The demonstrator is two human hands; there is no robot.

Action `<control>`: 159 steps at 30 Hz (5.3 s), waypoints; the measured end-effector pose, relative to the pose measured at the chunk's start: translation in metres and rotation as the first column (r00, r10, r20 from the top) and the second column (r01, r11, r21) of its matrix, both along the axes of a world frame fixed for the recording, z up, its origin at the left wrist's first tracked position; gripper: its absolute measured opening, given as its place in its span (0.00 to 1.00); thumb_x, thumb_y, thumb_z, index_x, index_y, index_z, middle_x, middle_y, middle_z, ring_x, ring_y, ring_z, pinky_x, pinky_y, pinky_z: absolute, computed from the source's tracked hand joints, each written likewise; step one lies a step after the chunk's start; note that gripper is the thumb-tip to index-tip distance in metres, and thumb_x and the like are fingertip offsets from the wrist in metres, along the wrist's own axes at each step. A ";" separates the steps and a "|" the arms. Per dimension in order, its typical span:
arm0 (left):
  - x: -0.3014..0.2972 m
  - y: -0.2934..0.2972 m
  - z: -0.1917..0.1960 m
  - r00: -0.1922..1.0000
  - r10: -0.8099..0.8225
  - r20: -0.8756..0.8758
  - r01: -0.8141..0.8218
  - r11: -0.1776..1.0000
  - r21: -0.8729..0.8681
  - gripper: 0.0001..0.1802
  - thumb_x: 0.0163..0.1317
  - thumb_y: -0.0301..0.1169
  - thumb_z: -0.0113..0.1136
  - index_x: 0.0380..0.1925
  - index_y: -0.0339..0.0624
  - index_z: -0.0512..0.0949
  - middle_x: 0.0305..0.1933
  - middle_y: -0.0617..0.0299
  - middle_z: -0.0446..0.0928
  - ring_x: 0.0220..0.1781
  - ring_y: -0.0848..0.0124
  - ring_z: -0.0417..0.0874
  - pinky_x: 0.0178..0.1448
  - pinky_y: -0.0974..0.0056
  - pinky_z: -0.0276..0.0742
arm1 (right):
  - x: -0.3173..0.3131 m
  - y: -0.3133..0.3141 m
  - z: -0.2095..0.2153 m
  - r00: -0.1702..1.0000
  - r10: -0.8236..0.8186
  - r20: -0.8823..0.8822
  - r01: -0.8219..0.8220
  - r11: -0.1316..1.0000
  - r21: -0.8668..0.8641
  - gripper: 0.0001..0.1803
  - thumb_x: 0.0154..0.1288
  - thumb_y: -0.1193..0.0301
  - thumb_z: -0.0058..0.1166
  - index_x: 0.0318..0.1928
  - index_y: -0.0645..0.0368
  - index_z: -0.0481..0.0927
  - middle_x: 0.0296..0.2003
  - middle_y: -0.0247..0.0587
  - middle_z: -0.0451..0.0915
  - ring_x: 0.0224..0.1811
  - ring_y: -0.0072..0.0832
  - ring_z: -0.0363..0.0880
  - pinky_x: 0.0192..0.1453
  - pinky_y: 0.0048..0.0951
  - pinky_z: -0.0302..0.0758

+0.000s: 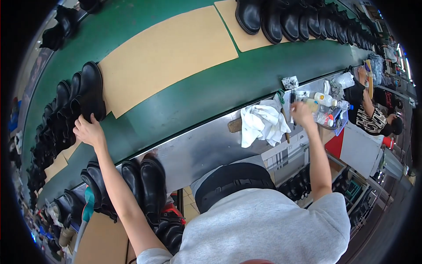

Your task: Finishing and inspecting black leather boots on a shoe manufacturing line, involving cleaning and checking the sole and upper.

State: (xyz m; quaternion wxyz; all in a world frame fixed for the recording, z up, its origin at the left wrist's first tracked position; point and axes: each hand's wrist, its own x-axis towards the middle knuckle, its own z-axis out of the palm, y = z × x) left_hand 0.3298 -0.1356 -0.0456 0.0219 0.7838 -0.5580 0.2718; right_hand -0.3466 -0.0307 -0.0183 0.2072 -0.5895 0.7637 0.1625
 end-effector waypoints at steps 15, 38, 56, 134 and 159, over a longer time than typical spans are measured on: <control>-0.107 0.219 0.227 0.623 -0.779 -0.073 0.772 0.627 -0.103 0.06 0.40 0.25 0.62 0.22 0.38 0.77 0.38 0.60 0.79 0.46 0.64 0.78 0.53 0.56 0.77 | 0.067 0.046 0.062 0.950 0.065 0.305 0.137 0.791 -0.596 0.16 0.64 0.75 0.41 0.52 0.66 0.68 0.44 0.52 0.74 0.43 0.41 0.76 0.45 0.38 0.73; -0.185 0.581 0.252 0.203 -0.070 -0.977 -0.854 0.474 -0.212 0.17 0.57 0.32 0.65 0.43 0.32 0.79 0.40 0.61 0.81 0.42 0.76 0.78 0.49 0.69 0.73 | 0.445 0.280 0.113 -0.325 0.097 0.941 -0.916 0.216 -0.338 0.48 0.45 0.64 0.69 0.66 0.61 0.58 0.47 0.54 0.78 0.49 0.40 0.80 0.55 0.32 0.73; 0.288 0.612 0.184 0.936 0.335 -0.110 -0.328 0.941 0.076 0.24 0.58 0.26 0.45 0.57 0.41 0.67 0.61 0.55 0.69 0.53 0.56 0.77 0.48 0.58 0.80 | 0.489 0.288 0.082 0.177 0.513 0.840 -0.916 0.399 -0.051 0.28 0.56 0.59 0.62 0.52 0.64 0.74 0.35 0.41 0.83 0.22 0.23 0.74 0.32 0.27 0.73; -0.215 0.262 0.038 -0.872 -0.068 -0.486 0.007 0.989 -0.151 0.30 0.64 0.49 0.49 0.59 0.41 0.63 0.66 0.49 0.59 0.61 0.62 0.62 0.61 0.63 0.58 | 0.254 0.097 0.011 0.132 -0.192 0.973 -0.349 0.909 0.227 0.22 0.75 0.56 0.32 0.33 0.59 0.70 0.25 0.32 0.70 0.20 0.14 0.59 0.22 0.17 0.59; -0.244 0.230 0.022 -0.654 0.042 -0.756 0.215 0.968 -0.132 0.42 0.68 0.59 0.21 0.30 0.34 0.79 0.25 0.59 0.77 0.28 0.74 0.77 0.37 0.71 0.73 | 0.273 0.080 0.087 0.580 0.576 0.576 -0.688 0.725 -0.031 0.24 0.73 0.58 0.31 0.31 0.64 0.73 0.16 0.48 0.73 0.24 0.45 0.76 0.35 0.41 0.72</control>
